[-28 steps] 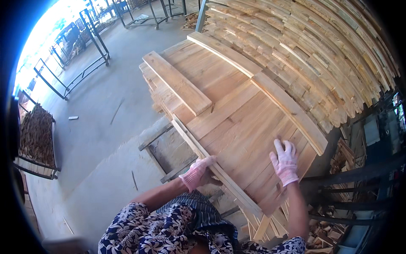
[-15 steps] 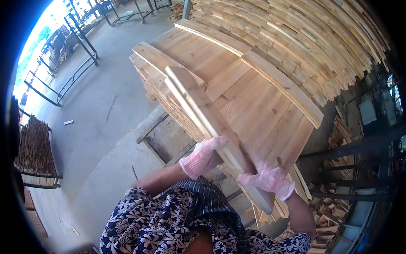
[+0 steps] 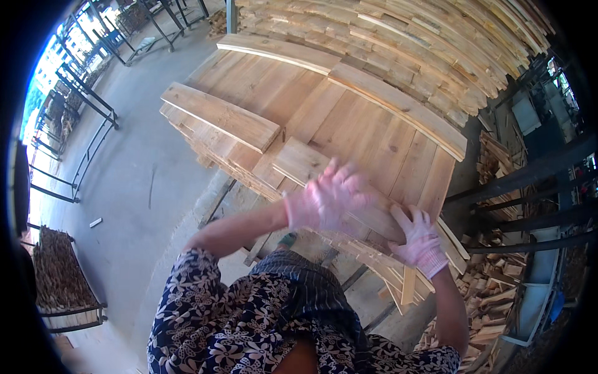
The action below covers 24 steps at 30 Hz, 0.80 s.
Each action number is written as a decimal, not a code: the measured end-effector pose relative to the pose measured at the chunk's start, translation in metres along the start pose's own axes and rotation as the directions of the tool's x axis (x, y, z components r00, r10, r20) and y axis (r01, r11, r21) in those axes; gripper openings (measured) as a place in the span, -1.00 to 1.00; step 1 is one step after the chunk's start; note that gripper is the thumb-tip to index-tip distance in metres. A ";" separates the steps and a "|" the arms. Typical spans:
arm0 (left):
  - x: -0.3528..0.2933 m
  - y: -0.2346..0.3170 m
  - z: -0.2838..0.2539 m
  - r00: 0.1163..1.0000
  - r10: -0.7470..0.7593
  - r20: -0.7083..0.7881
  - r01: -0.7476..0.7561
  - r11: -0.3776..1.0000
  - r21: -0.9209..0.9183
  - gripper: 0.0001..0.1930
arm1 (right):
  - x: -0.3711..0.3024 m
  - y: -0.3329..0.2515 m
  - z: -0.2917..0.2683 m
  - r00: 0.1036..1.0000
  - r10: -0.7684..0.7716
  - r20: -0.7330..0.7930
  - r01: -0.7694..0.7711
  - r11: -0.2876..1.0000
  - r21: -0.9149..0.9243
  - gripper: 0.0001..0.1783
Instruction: The person picks up wooden planks from a large pile on the floor and stacks them onto a metal rack. The person wears pink gloves and handles the planks one by one or in small groups, placing them horizontally on the rack. The task involves repetitive lifting and placing of the wood pieces.
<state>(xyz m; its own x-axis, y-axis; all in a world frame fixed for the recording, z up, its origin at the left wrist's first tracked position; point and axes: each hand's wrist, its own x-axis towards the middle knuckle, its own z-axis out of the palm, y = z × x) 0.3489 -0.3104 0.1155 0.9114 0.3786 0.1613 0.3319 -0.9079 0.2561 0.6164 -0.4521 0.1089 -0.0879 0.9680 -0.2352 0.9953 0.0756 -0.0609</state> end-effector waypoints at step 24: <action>-0.015 0.036 0.030 0.889 0.324 -0.324 -0.429 0.835 -0.344 -0.33 | -0.114 0.001 0.119 0.324 0.930 -0.173 0.054 0.164 0.985 -0.20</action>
<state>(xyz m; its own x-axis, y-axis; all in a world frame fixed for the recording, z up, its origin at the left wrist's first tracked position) 0.3541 -0.3544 0.0937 0.8390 0.1009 0.5347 -0.1979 -0.8588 0.4725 0.6222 -0.5910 0.0200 0.9046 0.4248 0.0349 0.1182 -0.1713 -0.9781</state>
